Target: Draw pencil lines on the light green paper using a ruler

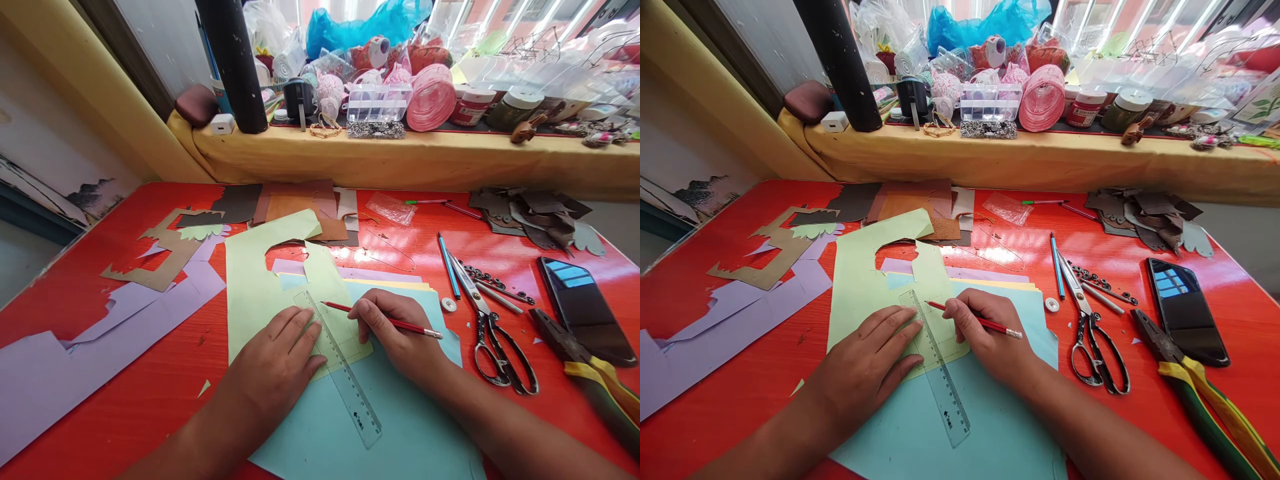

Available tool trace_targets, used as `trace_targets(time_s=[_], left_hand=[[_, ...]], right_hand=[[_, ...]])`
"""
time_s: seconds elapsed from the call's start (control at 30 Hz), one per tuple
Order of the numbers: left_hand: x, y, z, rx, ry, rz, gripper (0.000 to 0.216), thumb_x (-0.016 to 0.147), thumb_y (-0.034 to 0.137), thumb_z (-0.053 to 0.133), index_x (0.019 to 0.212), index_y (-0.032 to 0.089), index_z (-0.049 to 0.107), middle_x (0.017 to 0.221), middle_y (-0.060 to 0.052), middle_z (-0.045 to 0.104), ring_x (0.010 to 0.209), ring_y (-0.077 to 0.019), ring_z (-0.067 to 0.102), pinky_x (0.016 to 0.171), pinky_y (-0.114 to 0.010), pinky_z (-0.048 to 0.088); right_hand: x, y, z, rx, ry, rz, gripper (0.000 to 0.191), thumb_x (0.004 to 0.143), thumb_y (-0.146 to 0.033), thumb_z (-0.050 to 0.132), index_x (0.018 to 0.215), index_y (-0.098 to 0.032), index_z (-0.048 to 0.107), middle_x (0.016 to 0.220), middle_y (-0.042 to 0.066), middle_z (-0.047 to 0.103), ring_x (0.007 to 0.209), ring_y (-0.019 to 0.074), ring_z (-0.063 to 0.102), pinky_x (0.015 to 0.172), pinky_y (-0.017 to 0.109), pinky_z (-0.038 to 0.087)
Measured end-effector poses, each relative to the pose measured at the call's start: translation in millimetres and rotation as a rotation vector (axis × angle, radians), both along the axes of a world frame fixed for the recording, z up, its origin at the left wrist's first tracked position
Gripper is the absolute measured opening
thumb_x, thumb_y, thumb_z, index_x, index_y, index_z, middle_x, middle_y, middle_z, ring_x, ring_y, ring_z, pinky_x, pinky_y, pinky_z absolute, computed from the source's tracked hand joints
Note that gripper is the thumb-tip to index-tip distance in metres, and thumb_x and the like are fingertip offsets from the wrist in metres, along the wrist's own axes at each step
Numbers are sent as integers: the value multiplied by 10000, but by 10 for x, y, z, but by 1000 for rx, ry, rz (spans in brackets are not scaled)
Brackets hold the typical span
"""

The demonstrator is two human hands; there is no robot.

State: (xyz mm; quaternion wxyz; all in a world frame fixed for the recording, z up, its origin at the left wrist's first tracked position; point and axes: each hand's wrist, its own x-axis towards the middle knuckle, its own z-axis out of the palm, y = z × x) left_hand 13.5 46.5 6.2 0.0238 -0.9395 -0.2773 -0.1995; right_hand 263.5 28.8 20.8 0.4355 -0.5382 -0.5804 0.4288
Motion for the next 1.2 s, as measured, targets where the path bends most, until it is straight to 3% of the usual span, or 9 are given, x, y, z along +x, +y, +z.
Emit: trace_targets(time_s=[0.2, 0.63, 0.93, 1.2], left_hand=[[46, -5, 41, 38, -19, 18, 377, 1195, 306, 439, 1302, 71, 714, 1285, -172, 786, 1204, -325, 738, 1043, -465, 636], [64, -10, 62, 46, -31, 19, 369, 1191, 287, 438, 1273, 62, 720, 1252, -174, 791, 1189, -334, 732, 1031, -469, 631], [50, -4, 38, 43, -24, 18, 376, 1191, 292, 439, 1273, 64, 727, 1267, -180, 789, 1196, -334, 740, 1026, -464, 646], [44, 0, 42, 56, 1, 6, 375, 1191, 280, 439, 1280, 65, 732, 1263, -180, 791, 1190, -315, 754, 1065, -448, 638]], right_hand=[[8, 3, 58, 21, -50, 77, 422, 1100, -497, 610, 795, -227, 721, 655, 12, 699, 614, 180, 620, 595, 293, 481], [-13, 15, 71, 86, -70, 133, 251, 1088, -333, 618, 946, -224, 794, 753, 16, 750, 647, 177, 685, 631, 296, 522], [5, 17, 37, 142, -112, 159, 227, 1105, -322, 612, 1017, -223, 796, 719, 8, 747, 642, 183, 687, 659, 305, 534], [0, 21, 27, 161, -135, 173, 194, 1104, -293, 623, 1050, -223, 795, 809, 19, 774, 677, 177, 702, 689, 302, 544]])
